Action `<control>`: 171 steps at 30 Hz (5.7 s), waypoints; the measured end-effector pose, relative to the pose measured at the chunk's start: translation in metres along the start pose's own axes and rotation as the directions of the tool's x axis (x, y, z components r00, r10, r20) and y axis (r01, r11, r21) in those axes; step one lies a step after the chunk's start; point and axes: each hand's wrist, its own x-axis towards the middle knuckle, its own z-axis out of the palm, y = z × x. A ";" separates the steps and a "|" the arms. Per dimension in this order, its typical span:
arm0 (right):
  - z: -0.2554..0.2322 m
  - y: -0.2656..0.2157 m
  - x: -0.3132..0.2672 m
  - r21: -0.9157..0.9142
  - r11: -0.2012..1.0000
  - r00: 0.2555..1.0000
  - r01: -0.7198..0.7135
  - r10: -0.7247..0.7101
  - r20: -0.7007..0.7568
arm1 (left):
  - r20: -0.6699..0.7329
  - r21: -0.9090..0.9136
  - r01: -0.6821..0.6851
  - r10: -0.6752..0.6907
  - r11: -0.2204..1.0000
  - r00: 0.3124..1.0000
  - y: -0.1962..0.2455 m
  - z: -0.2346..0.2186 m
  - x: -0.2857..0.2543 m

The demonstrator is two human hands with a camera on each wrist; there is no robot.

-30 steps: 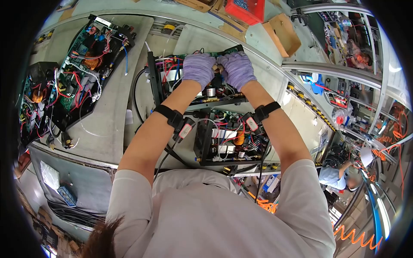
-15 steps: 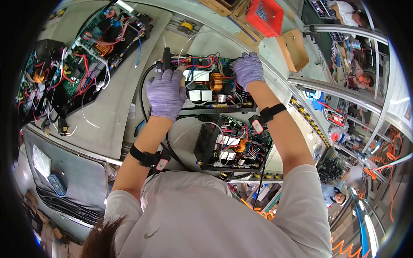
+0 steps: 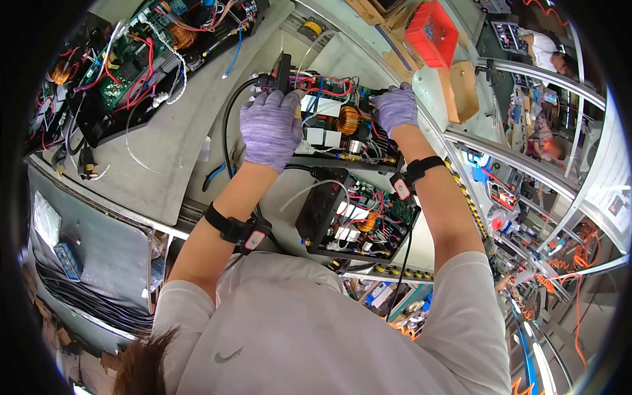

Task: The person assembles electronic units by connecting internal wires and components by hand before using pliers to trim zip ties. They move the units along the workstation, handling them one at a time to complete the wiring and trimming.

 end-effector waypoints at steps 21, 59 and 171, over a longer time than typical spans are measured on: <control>-0.023 -0.015 0.003 -0.003 0.987 0.968 -0.163 0.160 0.192 | -0.025 -0.065 0.023 -0.024 0.998 0.999 0.000 -0.003 0.000; 0.014 -0.023 0.002 0.080 0.945 0.944 -0.318 0.323 -0.062 | 0.006 -0.088 0.043 -0.043 0.995 0.999 -0.001 -0.003 -0.001; -0.028 0.018 -0.057 0.388 0.917 0.994 -0.095 0.110 -0.016 | 0.094 -0.050 -0.143 0.147 0.989 0.985 0.027 -0.001 -0.014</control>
